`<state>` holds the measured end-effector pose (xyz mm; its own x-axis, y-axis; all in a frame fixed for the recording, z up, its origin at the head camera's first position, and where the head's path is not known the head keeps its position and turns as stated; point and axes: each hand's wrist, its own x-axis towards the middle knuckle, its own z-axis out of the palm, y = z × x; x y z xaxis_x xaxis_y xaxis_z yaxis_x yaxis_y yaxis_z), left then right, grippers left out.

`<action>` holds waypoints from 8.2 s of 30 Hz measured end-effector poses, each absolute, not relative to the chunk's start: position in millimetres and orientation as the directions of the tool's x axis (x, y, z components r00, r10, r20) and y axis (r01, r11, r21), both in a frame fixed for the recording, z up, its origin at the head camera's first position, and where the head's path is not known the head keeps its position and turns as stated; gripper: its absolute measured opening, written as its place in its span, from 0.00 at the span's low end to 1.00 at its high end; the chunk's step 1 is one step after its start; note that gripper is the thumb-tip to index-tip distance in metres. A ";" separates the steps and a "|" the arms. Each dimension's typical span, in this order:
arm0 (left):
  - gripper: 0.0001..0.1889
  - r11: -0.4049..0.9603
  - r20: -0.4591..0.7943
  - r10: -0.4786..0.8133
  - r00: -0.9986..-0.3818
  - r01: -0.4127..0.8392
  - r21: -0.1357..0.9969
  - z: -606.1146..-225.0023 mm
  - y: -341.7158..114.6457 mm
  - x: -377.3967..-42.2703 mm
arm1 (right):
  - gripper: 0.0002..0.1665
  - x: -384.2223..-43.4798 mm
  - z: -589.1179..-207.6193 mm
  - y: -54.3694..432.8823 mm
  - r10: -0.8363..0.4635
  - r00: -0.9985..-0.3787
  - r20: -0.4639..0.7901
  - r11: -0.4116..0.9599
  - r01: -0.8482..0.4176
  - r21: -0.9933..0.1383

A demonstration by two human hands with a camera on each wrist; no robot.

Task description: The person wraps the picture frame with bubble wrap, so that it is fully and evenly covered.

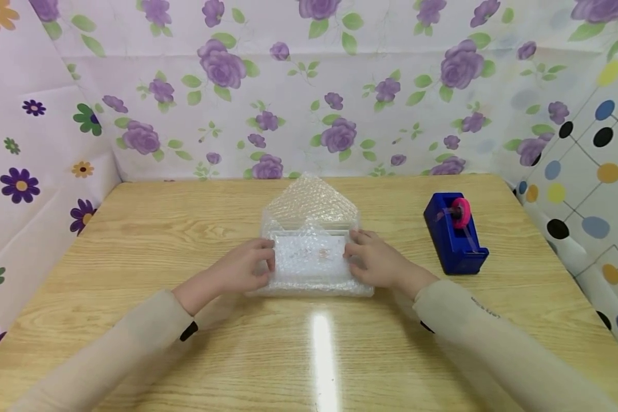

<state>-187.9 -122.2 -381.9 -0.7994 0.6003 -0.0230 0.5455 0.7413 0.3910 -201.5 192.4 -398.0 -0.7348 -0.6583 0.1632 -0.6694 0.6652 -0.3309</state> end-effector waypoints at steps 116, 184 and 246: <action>0.24 0.765 -0.162 0.643 -0.748 0.634 0.111 -387.9 -69.0 -168.6 | 0.26 -354.6 -355.7 121.7 -0.409 -0.890 -0.201 0.747 -0.200 -0.634; 0.49 0.958 0.253 0.270 -0.929 0.286 0.028 -397.4 -60.4 -154.1 | 0.19 -233.5 -382.6 135.5 -0.759 -0.651 0.013 0.573 -0.676 -0.463; 0.54 0.790 -0.189 0.578 -0.794 0.486 0.373 -380.5 -140.6 -213.5 | 0.42 -178.8 -390.4 135.3 -0.828 -0.558 -0.049 0.556 -0.807 -0.198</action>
<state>-213.5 -140.6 -380.5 -0.7942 0.5775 -0.1887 0.4859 0.7903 0.3733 -178.8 135.3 -390.4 -0.5585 -0.8281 -0.0490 -0.8072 0.5561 -0.1982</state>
